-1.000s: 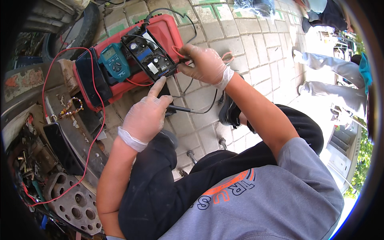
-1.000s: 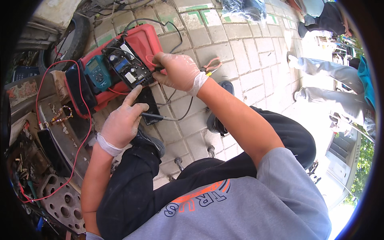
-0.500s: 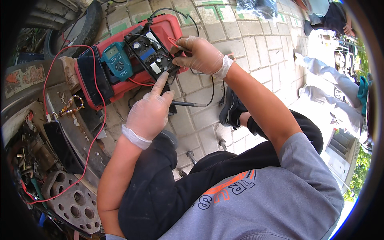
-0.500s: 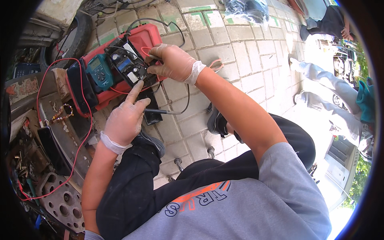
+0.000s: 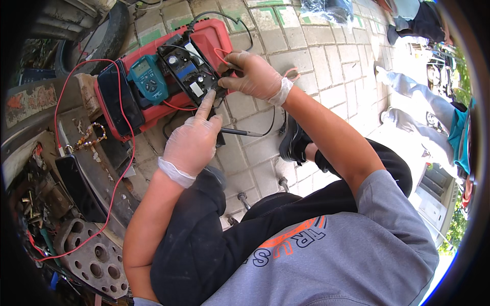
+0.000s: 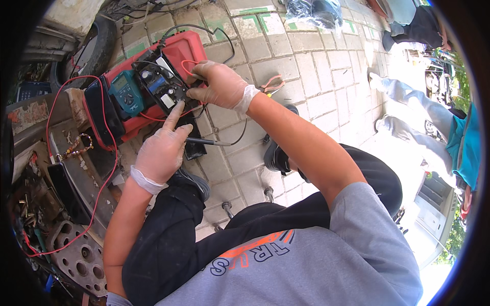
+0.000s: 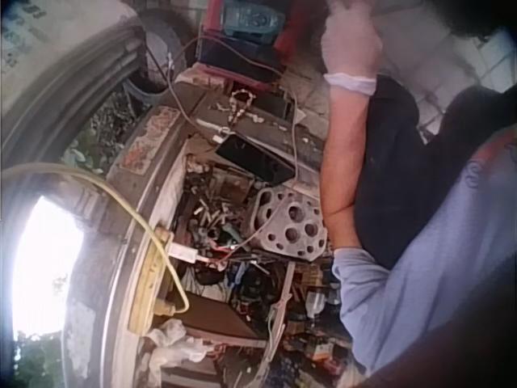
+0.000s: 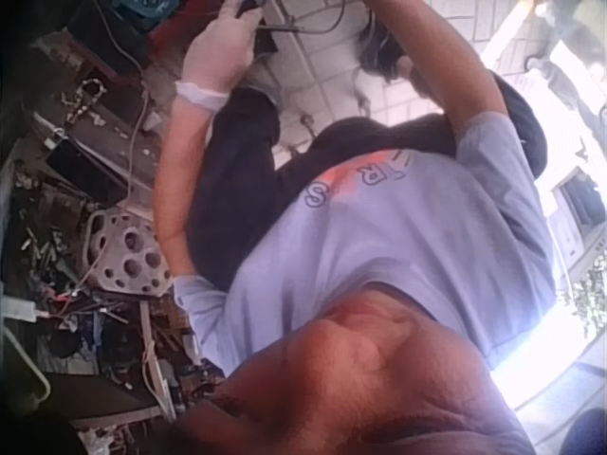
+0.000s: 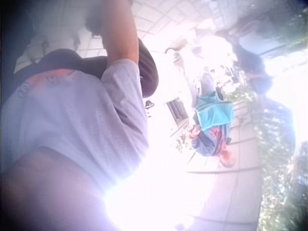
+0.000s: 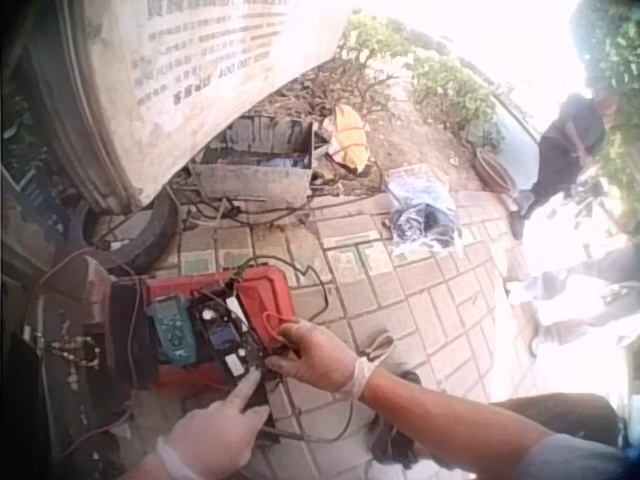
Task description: The person sits on the ground and uses multimeter probes to test a small electronic device placed on a red toolbox. They repeatedly connect and disconnect the red and black probes to different points on the device while observing the multimeter display.
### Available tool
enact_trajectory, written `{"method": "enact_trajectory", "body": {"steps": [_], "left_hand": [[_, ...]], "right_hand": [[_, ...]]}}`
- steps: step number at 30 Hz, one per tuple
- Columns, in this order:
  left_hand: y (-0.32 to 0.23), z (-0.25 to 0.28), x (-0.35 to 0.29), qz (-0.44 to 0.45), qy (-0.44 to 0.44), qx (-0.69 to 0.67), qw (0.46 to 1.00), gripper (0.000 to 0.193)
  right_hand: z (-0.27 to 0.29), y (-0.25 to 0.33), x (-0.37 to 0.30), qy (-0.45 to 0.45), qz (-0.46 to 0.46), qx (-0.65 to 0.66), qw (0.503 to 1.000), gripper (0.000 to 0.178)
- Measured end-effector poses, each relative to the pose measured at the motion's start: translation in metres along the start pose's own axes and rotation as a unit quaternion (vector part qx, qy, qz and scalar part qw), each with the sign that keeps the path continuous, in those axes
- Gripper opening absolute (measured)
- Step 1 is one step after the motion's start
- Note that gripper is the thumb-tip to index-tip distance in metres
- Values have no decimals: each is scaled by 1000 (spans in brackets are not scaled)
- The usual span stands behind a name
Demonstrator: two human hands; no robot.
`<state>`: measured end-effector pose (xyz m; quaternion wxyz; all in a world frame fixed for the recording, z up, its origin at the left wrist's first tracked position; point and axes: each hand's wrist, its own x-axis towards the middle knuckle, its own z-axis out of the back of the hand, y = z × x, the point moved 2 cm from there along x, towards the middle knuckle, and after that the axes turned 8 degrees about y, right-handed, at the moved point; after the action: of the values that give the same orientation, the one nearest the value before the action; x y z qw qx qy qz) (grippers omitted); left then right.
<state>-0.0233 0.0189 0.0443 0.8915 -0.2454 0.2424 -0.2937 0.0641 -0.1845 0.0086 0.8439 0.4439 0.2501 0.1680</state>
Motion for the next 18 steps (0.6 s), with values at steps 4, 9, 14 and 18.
{"method": "enact_trajectory", "body": {"steps": [4,9,14,18], "left_hand": [[1,-1,2,4,-5,1,1000,27],[2,-1,0,11,-1,-17,1000,28],[3,-1,1,-18,-41,-39,998,26],[5,-4,1,-31,-61,-45,997,24]], "right_hand": [[14,26,-15,-95,-60,103,988,24],[64,88,-72,-9,-17,357,934,39],[58,101,-108,352,-325,124,869,34],[1,73,-121,173,-428,193,866,37]]}}
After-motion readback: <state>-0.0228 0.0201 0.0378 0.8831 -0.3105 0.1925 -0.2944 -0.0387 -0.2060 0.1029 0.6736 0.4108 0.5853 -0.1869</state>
